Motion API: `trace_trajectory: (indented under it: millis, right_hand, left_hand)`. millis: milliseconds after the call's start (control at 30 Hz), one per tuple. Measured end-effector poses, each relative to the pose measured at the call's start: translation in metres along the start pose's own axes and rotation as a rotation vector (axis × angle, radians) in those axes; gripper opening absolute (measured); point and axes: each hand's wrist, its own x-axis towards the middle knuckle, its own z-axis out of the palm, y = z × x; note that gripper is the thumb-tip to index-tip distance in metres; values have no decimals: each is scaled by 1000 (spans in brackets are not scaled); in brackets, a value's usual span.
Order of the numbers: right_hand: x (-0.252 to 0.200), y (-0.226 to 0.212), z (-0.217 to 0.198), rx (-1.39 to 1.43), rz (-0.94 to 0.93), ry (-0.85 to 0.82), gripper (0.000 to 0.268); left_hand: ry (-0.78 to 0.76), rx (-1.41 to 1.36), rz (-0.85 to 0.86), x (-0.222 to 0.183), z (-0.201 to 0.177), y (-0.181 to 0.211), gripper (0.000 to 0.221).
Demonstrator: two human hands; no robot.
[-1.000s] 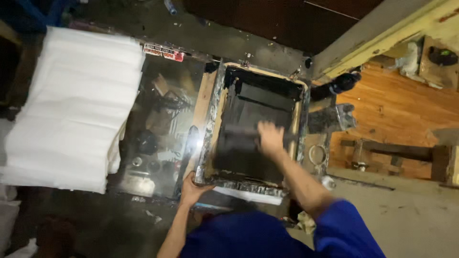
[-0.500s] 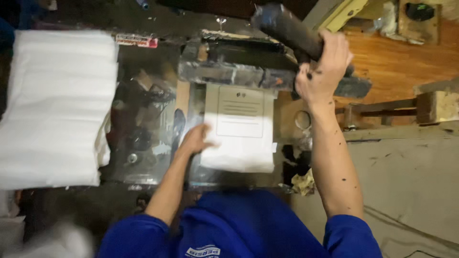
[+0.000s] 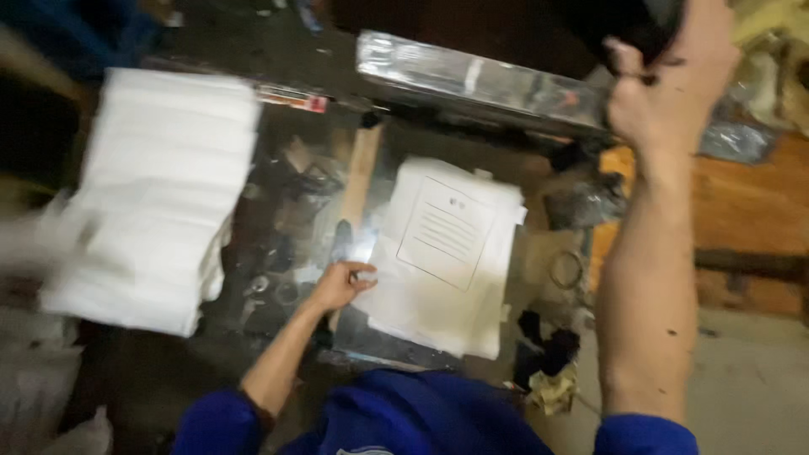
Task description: The person performs screen printing on plastic envelopes by placing an envelope on the base, lowering the screen, and using a squeegee to spread ink before lifting the screen and setting the printed envelope aside.
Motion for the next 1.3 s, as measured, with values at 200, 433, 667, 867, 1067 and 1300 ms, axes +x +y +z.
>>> trace_trajectory:
  millis: [200,433,667,867,1067,1300]
  right_hand:
    - [-5,-29,-18,221,-68,-24,46]
    - [-47,-56,-34,63,-4,-6,50]
    - [-120,-111,-50,85,153,-3,68]
    - [-239,-124,-26,138,9,104,61]
    - [-273,-118,-11,66,-57,197,61]
    - [-369,-146,28,82,106,-411,69]
  left_hand:
    - [-73,114,216,-15,-132,-45,77]
    - [98,34,-18,-91,-240,-42,68]
    - [402,576,-146,-127,-210,-84,66]
    - [638,726,-84,-148,-97,4,75]
    - [373,-130,36,-107,-8,-18,56]
    - [294,-614,130,-98,68,3,97]
